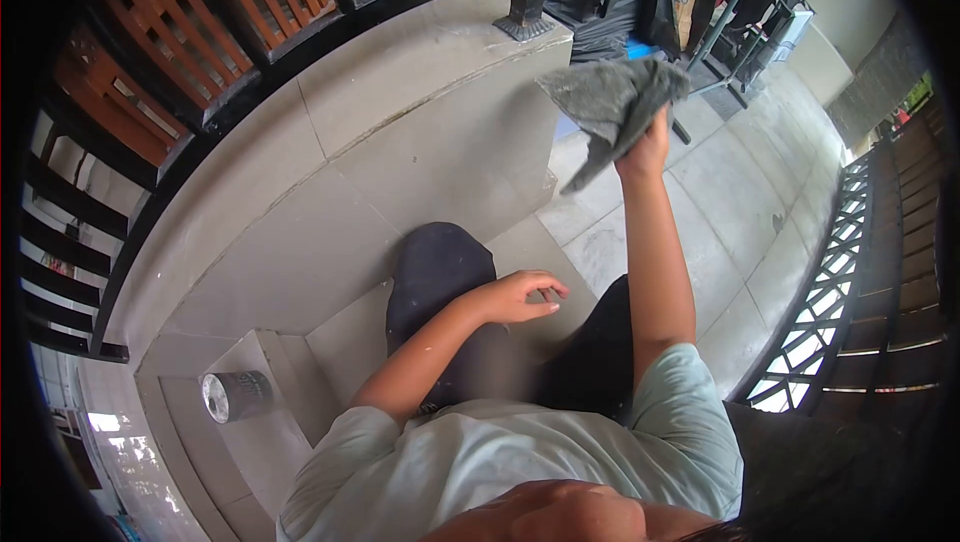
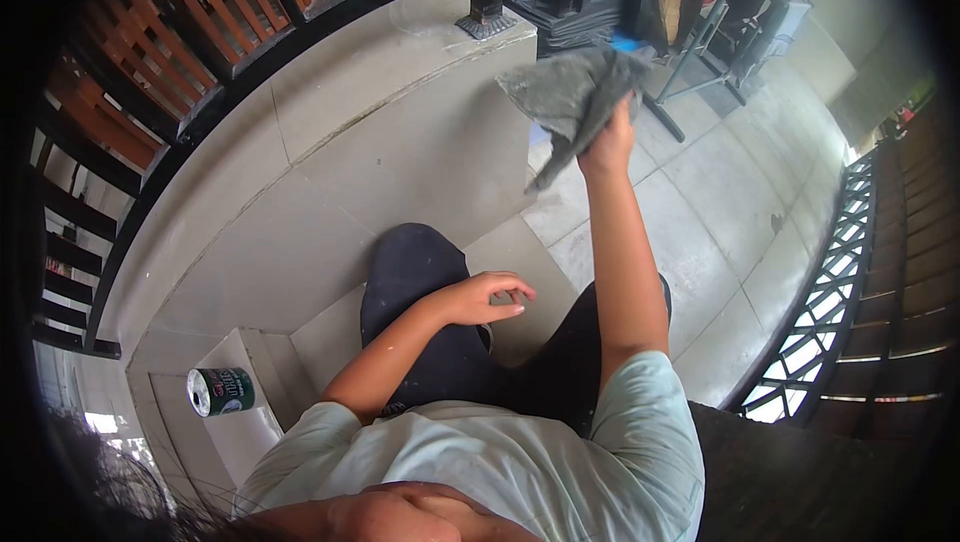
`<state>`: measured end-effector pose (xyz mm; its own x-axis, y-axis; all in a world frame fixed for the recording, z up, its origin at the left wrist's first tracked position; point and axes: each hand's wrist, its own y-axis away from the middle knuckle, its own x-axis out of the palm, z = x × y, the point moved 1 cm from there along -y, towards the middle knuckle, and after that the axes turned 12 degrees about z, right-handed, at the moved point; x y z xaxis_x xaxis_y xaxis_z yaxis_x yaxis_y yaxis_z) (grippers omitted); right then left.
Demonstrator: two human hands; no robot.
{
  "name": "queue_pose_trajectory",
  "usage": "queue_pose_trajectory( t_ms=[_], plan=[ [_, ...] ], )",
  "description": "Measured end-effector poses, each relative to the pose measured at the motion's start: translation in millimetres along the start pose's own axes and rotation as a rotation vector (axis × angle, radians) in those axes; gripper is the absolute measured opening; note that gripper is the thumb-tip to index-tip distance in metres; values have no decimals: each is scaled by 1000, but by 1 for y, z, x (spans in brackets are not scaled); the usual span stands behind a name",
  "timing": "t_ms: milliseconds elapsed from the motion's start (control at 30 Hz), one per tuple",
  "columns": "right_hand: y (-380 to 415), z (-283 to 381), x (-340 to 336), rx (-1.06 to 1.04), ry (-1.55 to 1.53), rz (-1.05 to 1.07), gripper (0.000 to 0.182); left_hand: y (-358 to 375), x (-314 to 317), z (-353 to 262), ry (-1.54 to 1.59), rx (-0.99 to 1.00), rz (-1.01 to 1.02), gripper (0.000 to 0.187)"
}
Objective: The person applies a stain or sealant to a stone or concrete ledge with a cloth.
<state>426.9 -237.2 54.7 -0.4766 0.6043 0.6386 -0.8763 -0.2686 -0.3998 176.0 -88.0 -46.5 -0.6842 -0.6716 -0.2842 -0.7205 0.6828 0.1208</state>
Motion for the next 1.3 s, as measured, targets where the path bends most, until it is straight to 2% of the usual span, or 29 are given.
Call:
queue_pose_trajectory(
  t_ms=[67,100,167,200,267,333,400,467,500,600,733,800,867,933,967,1000,1033,1067,1133,1233,1300],
  plan=[
    [42,6,-17,18,-30,13,64,31,-5,-48,-23,214,-89,42],
    [63,7,-28,27,-143,-22,66,45,-8,-73,-34,323,-136,43],
    [74,4,-54,36,-123,-120,67,76,-13,-133,-23,589,-226,44],
    [73,2,-63,38,-133,-185,67,99,-15,-176,-51,614,-218,47],
    [67,-3,-79,20,-122,-242,67,119,1,-218,-18,875,-232,59],
    [63,-12,-95,14,-138,-268,67,137,31,-252,206,1217,-197,77],
    [63,-23,-109,27,-176,-261,67,164,51,-264,353,1234,-24,75],
    [64,-28,-102,29,-144,-231,67,185,67,-245,319,1073,185,52],
    [65,-29,-96,40,-133,-222,67,173,73,-248,366,1156,171,71],
    [64,-35,-103,48,-60,-191,68,146,74,-256,440,1191,162,74],
    [66,-34,-94,180,-48,-160,69,119,67,-260,440,1158,123,77],
    [72,-33,-84,196,-158,90,69,108,60,-259,425,1139,90,79],
    [75,-40,-84,216,-176,106,69,103,50,-246,376,1052,34,80],
    [70,-33,-83,208,-123,32,69,103,34,-218,243,814,-107,82],
    [72,-30,-76,219,-137,15,67,104,30,-200,57,584,-216,83],
    [74,-29,-69,234,-152,-2,66,108,37,-176,-275,252,-328,84],
    [77,-27,-60,248,-154,-19,64,115,48,-149,-769,-93,-386,81],
    [80,-23,-50,265,-158,-35,63,123,62,-116,-996,-402,-419,87],
    [81,-20,-42,283,-153,-111,59,160,85,-50,-821,-736,-458,83],
    [83,-27,-39,318,-187,-86,59,209,112,-27,-802,-737,-485,79],
    [85,-28,-31,349,-206,-53,61,230,122,-31,-632,-733,-413,76]
  ],
)
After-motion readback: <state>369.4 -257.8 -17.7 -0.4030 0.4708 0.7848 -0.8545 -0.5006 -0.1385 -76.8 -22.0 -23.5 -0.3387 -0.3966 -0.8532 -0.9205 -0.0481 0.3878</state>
